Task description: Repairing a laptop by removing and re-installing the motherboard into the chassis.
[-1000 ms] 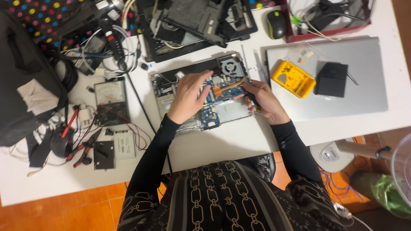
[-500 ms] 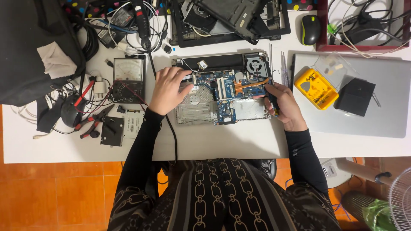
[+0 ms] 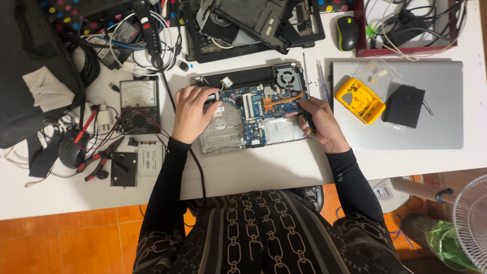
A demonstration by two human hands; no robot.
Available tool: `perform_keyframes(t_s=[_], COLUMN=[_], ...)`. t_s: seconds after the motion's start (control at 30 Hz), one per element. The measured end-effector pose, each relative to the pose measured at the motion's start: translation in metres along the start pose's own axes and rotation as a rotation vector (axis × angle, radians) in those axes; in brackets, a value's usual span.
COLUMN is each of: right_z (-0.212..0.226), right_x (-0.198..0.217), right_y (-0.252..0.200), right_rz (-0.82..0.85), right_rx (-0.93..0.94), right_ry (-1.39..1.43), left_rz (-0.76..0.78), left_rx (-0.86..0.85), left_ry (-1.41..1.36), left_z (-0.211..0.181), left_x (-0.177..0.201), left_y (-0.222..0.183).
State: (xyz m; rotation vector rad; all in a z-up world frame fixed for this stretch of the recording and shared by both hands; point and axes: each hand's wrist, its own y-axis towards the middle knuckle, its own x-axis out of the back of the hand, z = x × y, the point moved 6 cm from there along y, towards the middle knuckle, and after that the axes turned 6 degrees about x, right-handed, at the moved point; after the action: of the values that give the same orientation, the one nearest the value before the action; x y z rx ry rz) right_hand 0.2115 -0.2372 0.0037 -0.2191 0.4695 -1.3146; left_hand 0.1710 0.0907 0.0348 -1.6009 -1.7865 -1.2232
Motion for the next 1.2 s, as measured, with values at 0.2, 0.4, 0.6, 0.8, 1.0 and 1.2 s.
perform_keyframes(t_s=[0.2,0.4,0.6,0.8,1.0,1.2], right_z=[0.001,0.003,0.008,0.020,0.021,-0.004], right_x=[0.000,0.003,0.009,0.002,0.005,0.025], right_y=[-0.001,-0.005,-0.012,-0.025,-0.032,-0.036], right_rz=[0.003,-0.146,-0.201,-0.260,-0.266,-0.238], right_rx=[0.001,0.070,0.166,0.218,0.429,0.333], right_ry=[-0.023,-0.141,-0.228,-0.455,-0.767,-0.379], left_rz=[-0.043,-0.084,-0.073,-0.095,-0.103,-0.101], left_rx=[0.023,0.014,-0.027,-0.028,-0.033,-0.036], left_ry=[-0.075,-0.037,-0.013,-0.002,0.011,0.007], left_z=[-0.001,0.000,-0.003,-0.004,-0.005,-0.005], left_x=[-0.007,-0.006,-0.005,-0.007,-0.006,-0.006], left_y=[0.001,0.001,0.003,0.001,0.000,-0.001])
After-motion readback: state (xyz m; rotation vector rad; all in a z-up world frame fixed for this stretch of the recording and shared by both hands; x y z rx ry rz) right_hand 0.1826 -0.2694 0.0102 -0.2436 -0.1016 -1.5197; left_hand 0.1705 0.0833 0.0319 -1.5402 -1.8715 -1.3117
